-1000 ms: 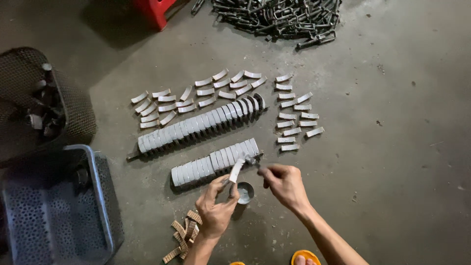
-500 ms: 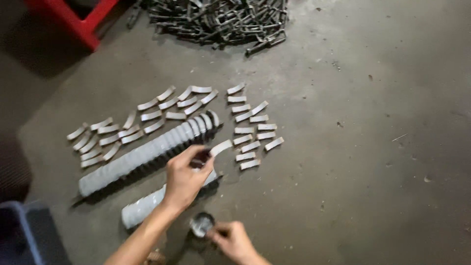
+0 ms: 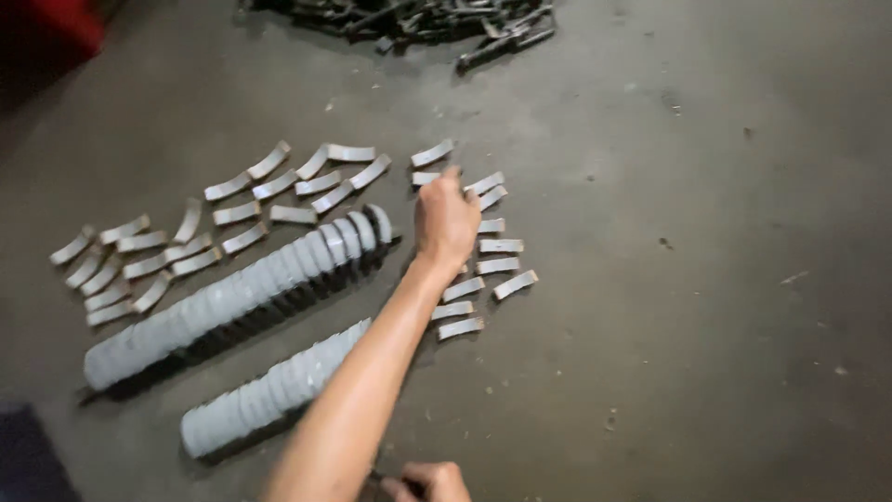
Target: Applying grease to small curved metal components using a small spatula while sitting on the floor.
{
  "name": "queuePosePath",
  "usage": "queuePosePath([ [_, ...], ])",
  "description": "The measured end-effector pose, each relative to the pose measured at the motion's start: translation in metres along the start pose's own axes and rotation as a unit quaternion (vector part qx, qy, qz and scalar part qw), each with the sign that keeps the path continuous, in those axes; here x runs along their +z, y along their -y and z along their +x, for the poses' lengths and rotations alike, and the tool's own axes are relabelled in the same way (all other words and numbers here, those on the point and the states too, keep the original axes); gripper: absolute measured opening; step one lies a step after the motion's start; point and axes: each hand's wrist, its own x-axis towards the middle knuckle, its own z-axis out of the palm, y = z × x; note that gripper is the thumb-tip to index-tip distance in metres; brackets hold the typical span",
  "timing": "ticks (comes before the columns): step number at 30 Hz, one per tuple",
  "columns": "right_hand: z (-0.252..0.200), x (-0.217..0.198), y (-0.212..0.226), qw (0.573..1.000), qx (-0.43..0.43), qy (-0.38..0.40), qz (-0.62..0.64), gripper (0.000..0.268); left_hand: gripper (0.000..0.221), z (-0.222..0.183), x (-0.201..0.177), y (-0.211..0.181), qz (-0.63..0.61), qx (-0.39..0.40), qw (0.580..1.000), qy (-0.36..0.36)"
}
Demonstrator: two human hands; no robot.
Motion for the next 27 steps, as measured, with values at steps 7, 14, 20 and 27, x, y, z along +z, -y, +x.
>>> queuePosePath([
  [7,0.006,-0.029,0.086,0.999,-0.017,-0.019,-0.046,0.011,0.015,-0.09,-0.191,0.043,0.043,0.201,0.978,0.013],
  [14,-0.005,-0.018,0.141,0.995,0.064,-0.022,-0.069,0.017,0.023,-0.265,-0.31,0.205,0.094,-0.049,0.994,-0.04],
  [20,-0.007,-0.001,0.161,0.982,-0.041,-0.077,-0.168,0.018,0.052,-0.374,-0.289,0.29,0.086,-0.087,0.984,0.131],
  [27,-0.008,-0.001,0.169,0.948,-0.139,-0.123,-0.259,0.016,0.037,-0.388,-0.293,0.302,0.132,0.04,0.969,0.205],
])
